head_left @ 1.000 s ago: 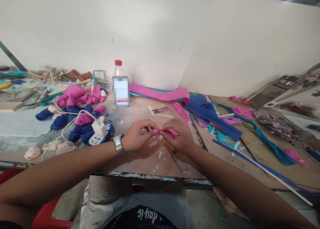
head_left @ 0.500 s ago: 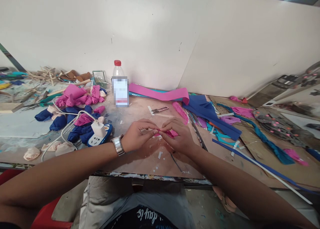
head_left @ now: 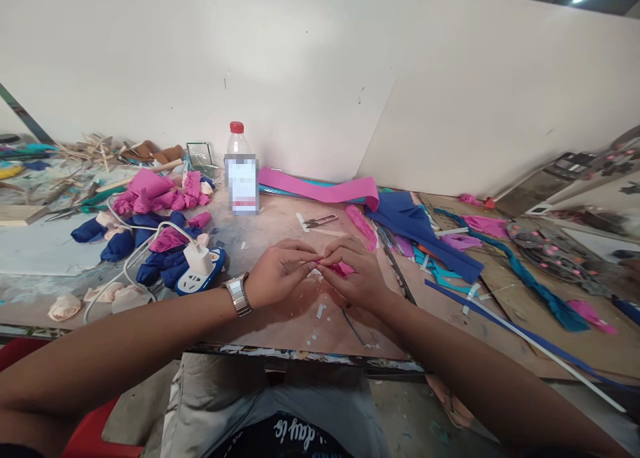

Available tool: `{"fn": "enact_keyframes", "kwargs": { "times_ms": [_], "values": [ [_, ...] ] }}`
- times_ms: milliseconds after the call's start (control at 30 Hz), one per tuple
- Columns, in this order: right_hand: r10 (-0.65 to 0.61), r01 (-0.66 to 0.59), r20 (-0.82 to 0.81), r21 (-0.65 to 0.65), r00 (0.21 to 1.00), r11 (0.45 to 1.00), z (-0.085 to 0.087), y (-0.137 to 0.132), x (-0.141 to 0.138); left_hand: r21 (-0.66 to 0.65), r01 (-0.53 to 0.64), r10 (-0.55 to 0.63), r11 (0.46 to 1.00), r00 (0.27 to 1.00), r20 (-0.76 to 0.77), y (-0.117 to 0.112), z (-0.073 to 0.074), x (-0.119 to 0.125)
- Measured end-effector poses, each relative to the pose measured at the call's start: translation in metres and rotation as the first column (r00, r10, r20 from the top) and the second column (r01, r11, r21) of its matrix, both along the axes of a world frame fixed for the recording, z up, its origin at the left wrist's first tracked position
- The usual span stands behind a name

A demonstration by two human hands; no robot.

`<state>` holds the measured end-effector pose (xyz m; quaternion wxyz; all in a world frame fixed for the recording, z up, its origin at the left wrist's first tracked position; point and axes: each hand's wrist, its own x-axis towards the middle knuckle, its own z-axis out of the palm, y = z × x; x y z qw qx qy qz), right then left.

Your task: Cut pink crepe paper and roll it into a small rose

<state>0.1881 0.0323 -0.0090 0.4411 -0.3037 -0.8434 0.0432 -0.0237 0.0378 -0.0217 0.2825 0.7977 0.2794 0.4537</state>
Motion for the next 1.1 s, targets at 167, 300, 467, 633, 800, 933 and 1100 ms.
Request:
{"fn": "enact_keyframes", "kwargs": {
  "times_ms": [167,300,467,633,800,933,1100],
  "values": [
    [-0.023,0.024,0.018,-0.032,1.000,0.999,0.0015,-0.0007,0.0001,-0.045,0.044,-0.044,0.998,0.999,0.007,0.0004,-0.0010,0.0001],
    [-0.045,0.045,0.011,-0.045,0.999,0.998,0.0020,-0.0012,0.0008,-0.092,0.085,-0.083,0.992,0.996,0.029,-0.0015,0.0005,0.0003],
    [-0.053,0.053,-0.027,-0.015,0.998,0.998,0.0023,-0.0015,0.0013,-0.063,0.128,-0.126,0.990,0.991,0.041,-0.0013,0.0021,0.0002],
    [-0.067,0.067,-0.029,-0.013,0.997,0.998,0.0038,-0.0024,0.0003,-0.043,0.122,-0.121,0.992,0.992,0.025,-0.0002,0.0024,-0.0006],
    [-0.058,0.058,-0.032,0.019,0.998,0.998,0.0030,-0.0008,0.0021,-0.052,0.145,-0.145,0.988,0.989,0.016,0.0001,0.0040,-0.0007],
    [-0.014,0.017,-0.043,0.072,0.999,0.997,0.0032,-0.0001,0.0049,-0.060,0.172,-0.171,0.983,0.985,0.020,0.0008,0.0049,-0.0015],
    [-0.008,0.013,-0.056,0.074,0.998,0.997,0.0039,-0.0011,0.0069,-0.100,0.216,-0.211,0.971,0.976,0.059,0.0015,0.0049,-0.0018]
  ]
}}
